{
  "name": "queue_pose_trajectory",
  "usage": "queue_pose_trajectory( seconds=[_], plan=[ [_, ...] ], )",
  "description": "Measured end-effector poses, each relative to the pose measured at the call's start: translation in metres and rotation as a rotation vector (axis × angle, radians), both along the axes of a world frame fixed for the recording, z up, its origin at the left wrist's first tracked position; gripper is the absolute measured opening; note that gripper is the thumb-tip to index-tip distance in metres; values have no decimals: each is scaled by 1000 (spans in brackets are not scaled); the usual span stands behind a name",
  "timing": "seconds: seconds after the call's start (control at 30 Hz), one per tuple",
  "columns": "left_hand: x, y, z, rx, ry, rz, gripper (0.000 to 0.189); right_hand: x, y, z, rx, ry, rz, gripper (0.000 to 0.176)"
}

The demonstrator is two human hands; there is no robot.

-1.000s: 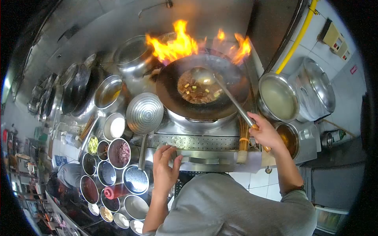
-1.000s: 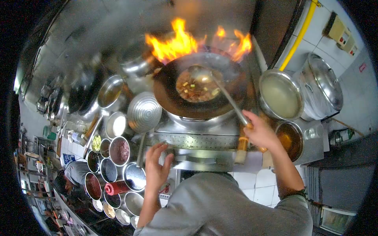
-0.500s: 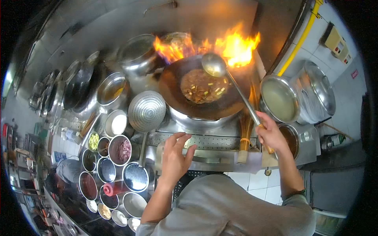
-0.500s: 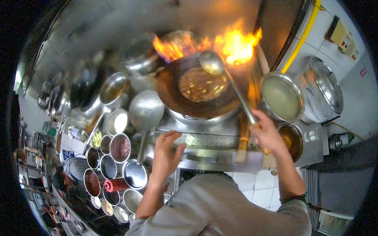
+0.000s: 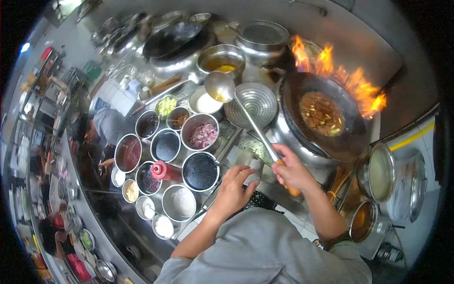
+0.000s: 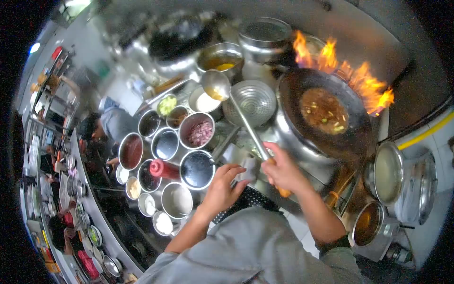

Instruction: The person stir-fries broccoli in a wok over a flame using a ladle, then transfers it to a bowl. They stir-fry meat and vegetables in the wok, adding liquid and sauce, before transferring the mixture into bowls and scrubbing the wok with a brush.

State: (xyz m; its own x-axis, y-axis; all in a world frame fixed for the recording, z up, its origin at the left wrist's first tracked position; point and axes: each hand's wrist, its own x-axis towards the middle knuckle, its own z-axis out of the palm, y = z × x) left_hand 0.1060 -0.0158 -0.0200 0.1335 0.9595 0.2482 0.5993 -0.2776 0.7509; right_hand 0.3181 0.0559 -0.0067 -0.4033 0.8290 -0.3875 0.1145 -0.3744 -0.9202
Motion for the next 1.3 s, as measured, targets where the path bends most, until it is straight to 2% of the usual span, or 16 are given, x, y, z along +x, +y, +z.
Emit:
queue_pose_trajectory(
  seconds=[0.2,0.6,0.7,0.8,0.9,0.93,1.03,1.07,1.13,1.2,1.23,1.3],
  plan=[
    [-33,-15,-4,-17,2,121,32,-51,24,-22,72,-156,105,61],
    [-42,-15,-20,-88,-20,90,33,-58,35,-35,47,-124,100,59],
    [-38,-12,-21,-79,-11,63,32,-49,32,-20,-171,66,44,60],
    [-36,-8,-24,-84,13,39,32,-23,16,-22,-289,375,-6,60],
    [-31,-2,-27,-146,-7,45,32,13,-12,-12,-404,731,-150,58],
    [-30,3,-37,-228,-73,40,40,28,-22,-9,-395,788,-183,58],
    [-21,22,-85,-255,25,110,52,77,-47,3,-326,903,-283,58],
    [-21,31,-106,-259,64,87,66,93,-56,16,-263,794,-337,58],
    [-17,45,-121,-444,22,60,82,125,-70,32,-118,562,-417,60],
    [-18,63,-151,-612,-94,-16,98,152,-82,55,-41,94,-458,61],
    [-12,66,-144,-646,-85,-1,102,164,-86,65,-53,-108,-484,60],
    [0,70,-125,-636,-20,-40,104,199,-92,52,-25,-310,-452,65]
  ],
)
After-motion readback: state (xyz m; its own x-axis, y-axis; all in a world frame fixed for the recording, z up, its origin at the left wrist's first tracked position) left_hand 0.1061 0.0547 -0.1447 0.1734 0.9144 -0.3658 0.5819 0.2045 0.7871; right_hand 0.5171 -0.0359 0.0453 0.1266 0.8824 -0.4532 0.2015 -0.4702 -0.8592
